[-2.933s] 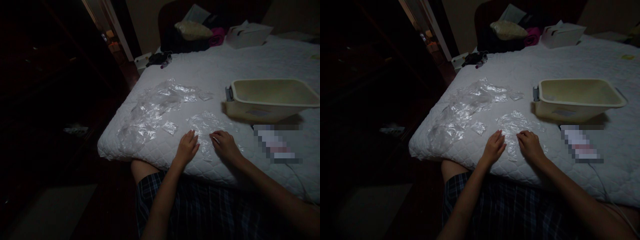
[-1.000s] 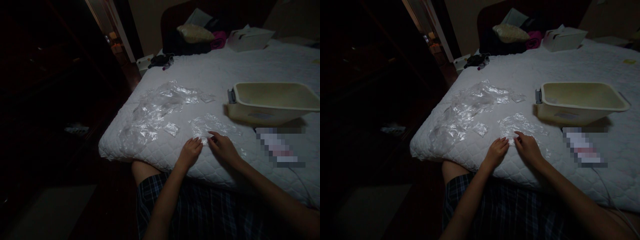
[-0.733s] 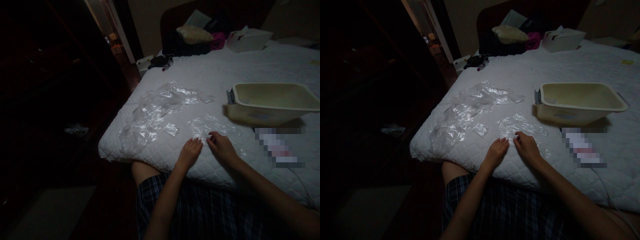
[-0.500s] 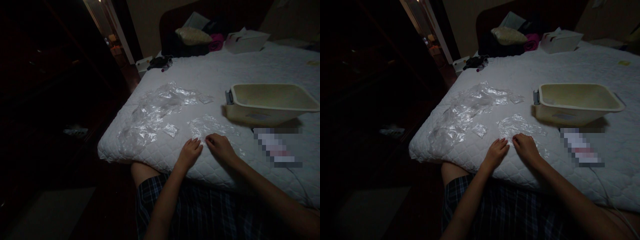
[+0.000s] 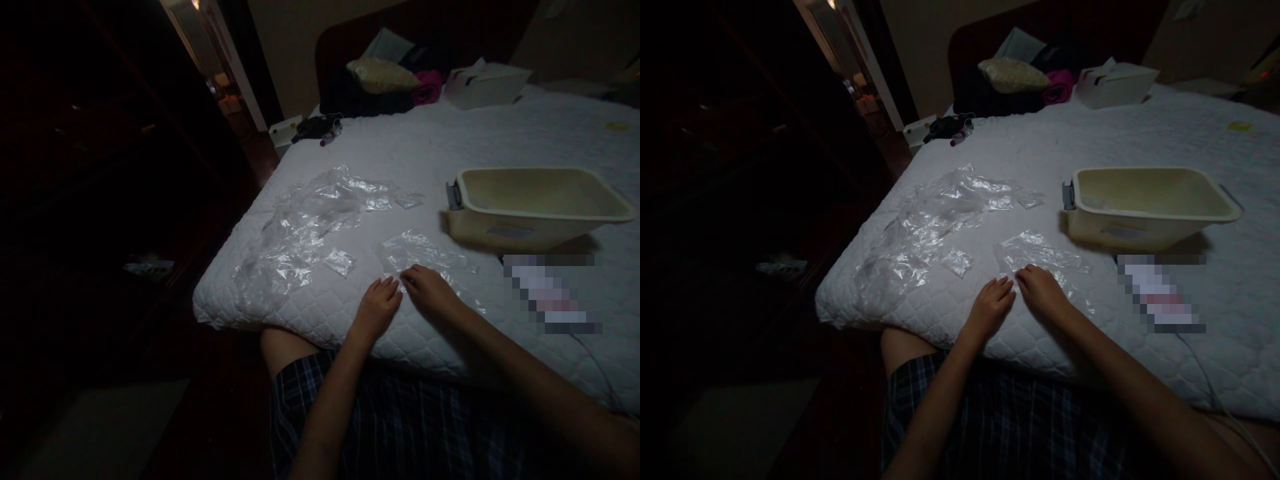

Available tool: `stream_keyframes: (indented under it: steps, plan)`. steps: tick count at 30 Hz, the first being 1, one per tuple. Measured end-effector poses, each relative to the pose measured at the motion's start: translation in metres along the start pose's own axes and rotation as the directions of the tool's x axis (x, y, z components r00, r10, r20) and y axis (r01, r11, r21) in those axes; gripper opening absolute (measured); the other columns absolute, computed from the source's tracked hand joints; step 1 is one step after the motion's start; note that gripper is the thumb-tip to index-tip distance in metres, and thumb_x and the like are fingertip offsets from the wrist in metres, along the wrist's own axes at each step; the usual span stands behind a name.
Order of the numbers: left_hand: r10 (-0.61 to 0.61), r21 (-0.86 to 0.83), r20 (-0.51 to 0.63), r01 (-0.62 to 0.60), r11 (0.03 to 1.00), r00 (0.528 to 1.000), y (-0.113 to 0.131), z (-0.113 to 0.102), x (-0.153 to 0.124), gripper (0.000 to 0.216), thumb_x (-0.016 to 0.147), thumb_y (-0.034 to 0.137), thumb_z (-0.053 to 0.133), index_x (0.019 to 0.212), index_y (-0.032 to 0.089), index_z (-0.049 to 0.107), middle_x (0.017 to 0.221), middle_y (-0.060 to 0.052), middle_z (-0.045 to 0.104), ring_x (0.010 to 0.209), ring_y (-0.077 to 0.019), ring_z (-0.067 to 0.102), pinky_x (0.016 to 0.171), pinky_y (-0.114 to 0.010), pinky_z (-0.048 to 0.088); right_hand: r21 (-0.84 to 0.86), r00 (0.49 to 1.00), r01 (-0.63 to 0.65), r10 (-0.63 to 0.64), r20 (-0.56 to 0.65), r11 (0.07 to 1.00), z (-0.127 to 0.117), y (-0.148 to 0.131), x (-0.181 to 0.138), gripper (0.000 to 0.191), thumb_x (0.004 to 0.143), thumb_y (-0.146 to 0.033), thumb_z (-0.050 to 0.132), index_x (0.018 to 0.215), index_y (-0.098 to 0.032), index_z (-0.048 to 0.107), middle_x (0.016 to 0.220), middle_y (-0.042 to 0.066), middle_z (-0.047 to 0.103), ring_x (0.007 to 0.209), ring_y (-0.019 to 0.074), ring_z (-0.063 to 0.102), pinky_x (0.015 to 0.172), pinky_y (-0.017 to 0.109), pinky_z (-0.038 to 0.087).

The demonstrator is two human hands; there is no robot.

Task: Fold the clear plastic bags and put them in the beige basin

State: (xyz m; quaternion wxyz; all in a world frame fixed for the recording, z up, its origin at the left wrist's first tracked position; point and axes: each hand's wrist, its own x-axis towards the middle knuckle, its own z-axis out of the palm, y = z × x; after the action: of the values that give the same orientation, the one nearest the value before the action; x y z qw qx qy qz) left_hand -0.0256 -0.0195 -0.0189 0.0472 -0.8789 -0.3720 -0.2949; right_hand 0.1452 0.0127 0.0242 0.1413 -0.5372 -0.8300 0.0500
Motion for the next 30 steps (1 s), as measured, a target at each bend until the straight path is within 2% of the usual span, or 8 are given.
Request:
stream_keyframes:
  steps: [4,11,19,22,26,30]
  plan:
    - [0.01,0.014,-0.01,-0.01,1.0,1.0,-0.001,0.0,0.0,0.018,0.091,0.019,0.049,0.103,0.017,0.062,0.121,-0.009,0.062,0.121,-0.0233,0.052,0.099,-0.046,0.047,0.075,1.0,-0.019,0.018,0.022,0.997,0.003,0.006,0.0,0.026,0.089,-0.023,0.042,0.091,-0.017,0.067,0.087,0.009,0.065,0.079,0.0185,0.061,0.072,0.03,0.043]
    - [0.015,0.011,-0.019,-0.015,1.0,1.0,0.001,-0.003,0.001,0.018,0.091,0.017,0.049,0.102,0.015,0.062,0.122,-0.009,0.062,0.122,-0.0225,0.051,0.1,-0.042,0.046,0.095,0.999,-0.021,0.016,0.043,0.995,-0.001,0.004,0.0,0.025,0.087,-0.021,0.044,0.091,-0.016,0.068,0.09,0.01,0.065,0.082,0.0195,0.061,0.074,0.03,0.044]
    - [0.011,-0.02,-0.035,-0.012,1.0,0.999,0.001,-0.001,0.0,0.016,0.089,0.015,0.05,0.1,0.015,0.062,0.115,-0.007,0.066,0.121,-0.0211,0.052,0.101,-0.04,0.046,0.17,0.996,-0.069,0.057,0.073,0.983,-0.003,0.005,0.0,0.026,0.088,-0.023,0.043,0.092,-0.016,0.068,0.09,0.01,0.066,0.085,0.0194,0.061,0.078,0.029,0.043]
    - [0.0,-0.032,-0.041,-0.002,0.999,0.999,0.001,-0.002,0.001,0.017,0.09,0.015,0.049,0.101,0.015,0.062,0.115,-0.008,0.066,0.12,-0.0214,0.053,0.099,-0.041,0.048,0.235,0.999,-0.049,0.044,0.027,0.971,-0.003,0.008,-0.001,0.027,0.089,-0.026,0.041,0.094,-0.018,0.067,0.09,0.01,0.067,0.084,0.0201,0.061,0.077,0.03,0.045]
    - [-0.007,-0.043,-0.042,0.005,0.999,0.999,0.003,-0.005,0.002,0.02,0.091,0.015,0.047,0.105,0.016,0.061,0.117,-0.009,0.065,0.119,-0.0217,0.054,0.097,-0.043,0.049,0.328,0.995,-0.011,0.044,-0.093,0.944,-0.007,0.013,-0.007,0.027,0.088,-0.026,0.043,0.099,-0.017,0.065,0.091,0.01,0.067,0.083,0.021,0.062,0.075,0.033,0.048]
    - [0.001,-0.043,-0.049,-0.003,0.999,0.999,0.003,-0.007,0.003,0.02,0.091,0.015,0.047,0.105,0.014,0.061,0.117,-0.01,0.064,0.119,-0.0217,0.054,0.096,-0.04,0.05,0.328,0.987,0.054,-0.001,-0.16,0.943,-0.018,0.022,-0.02,0.024,0.087,-0.026,0.044,0.097,-0.018,0.065,0.091,0.01,0.067,0.085,0.0218,0.062,0.076,0.035,0.049]
